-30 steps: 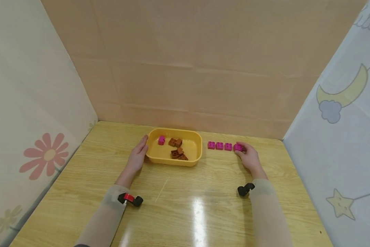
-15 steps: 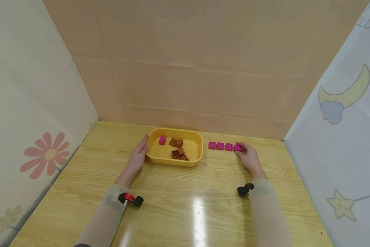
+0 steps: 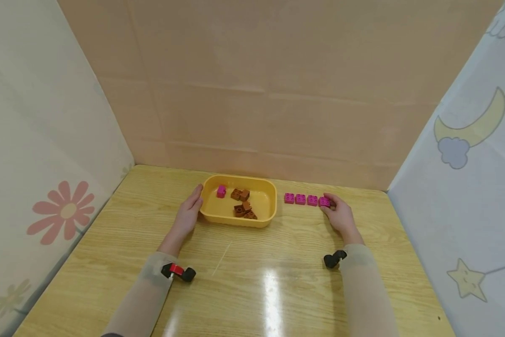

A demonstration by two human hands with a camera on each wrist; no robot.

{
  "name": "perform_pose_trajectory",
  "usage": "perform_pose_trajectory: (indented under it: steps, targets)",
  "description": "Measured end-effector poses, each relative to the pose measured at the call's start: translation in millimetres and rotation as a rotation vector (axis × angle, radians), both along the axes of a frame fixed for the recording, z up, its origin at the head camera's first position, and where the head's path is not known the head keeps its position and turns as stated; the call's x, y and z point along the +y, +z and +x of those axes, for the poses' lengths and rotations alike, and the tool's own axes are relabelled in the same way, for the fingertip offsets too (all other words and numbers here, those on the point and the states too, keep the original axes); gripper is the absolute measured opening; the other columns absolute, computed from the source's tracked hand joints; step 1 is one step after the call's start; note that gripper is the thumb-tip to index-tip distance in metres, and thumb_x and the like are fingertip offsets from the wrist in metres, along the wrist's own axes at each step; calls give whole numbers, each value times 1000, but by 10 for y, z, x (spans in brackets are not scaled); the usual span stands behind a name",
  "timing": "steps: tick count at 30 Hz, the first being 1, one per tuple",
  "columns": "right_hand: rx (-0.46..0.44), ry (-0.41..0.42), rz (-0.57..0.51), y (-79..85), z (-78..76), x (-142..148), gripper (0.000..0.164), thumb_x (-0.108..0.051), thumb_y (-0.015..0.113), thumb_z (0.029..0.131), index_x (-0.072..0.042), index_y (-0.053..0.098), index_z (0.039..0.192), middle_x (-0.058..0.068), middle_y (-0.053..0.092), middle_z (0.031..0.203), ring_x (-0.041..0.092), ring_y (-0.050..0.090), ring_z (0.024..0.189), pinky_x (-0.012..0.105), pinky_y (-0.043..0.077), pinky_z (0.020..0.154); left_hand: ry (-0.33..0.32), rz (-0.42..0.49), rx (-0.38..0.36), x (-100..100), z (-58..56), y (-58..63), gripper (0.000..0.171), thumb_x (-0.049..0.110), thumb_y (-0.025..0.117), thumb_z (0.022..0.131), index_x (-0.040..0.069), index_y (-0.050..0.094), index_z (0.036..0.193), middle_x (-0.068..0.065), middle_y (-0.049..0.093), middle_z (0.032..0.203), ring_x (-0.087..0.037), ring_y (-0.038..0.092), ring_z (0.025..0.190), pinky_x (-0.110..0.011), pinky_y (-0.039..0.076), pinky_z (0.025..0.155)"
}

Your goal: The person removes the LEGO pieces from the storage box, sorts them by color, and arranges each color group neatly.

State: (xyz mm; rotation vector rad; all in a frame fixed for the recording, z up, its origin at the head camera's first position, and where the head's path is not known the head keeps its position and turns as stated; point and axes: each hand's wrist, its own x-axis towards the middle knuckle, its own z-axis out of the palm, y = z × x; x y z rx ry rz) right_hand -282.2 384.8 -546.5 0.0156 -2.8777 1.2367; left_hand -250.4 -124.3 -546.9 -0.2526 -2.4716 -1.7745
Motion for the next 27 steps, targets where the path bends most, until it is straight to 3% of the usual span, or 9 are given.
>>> perform_pose_trajectory:
  steps: [20, 22, 24, 27]
  targets:
    - [-15, -31, -62, -38, 18, 36, 65, -16, 67, 108, 3, 38, 163, 32, 49, 156, 47, 55, 137, 59, 44, 116, -8, -26, 0, 10, 11, 25, 54, 14, 38, 117, -2, 26, 167, -19, 22, 175, -32, 16, 163, -48, 12, 133]
    - [-14, -37, -83, -33, 24, 34, 67, -15, 68, 107, 3, 37, 163, 32, 48, 158, 46, 55, 138, 51, 47, 115, -14, -23, -1, 8, 11, 23, 54, 14, 37, 117, -2, 25, 167, -19, 20, 176, -32, 16, 163, -49, 12, 133]
    - [-14, -45, -114, -35, 32, 37, 68, -13, 69, 106, 1, 37, 164, 30, 47, 159, 45, 55, 138, 34, 52, 111, -20, -21, -3, 3, 10, 20, 54, 14, 37, 117, -2, 24, 167, -18, 20, 176, -32, 15, 163, -48, 11, 133]
    - [-5, -51, -167, -39, 47, 45, 70, -8, 71, 104, 0, 37, 165, 30, 46, 160, 44, 54, 139, 11, 50, 97, -21, -18, -4, 1, 10, 21, 55, 15, 37, 117, -2, 24, 167, -18, 19, 176, -31, 16, 163, -48, 12, 133]
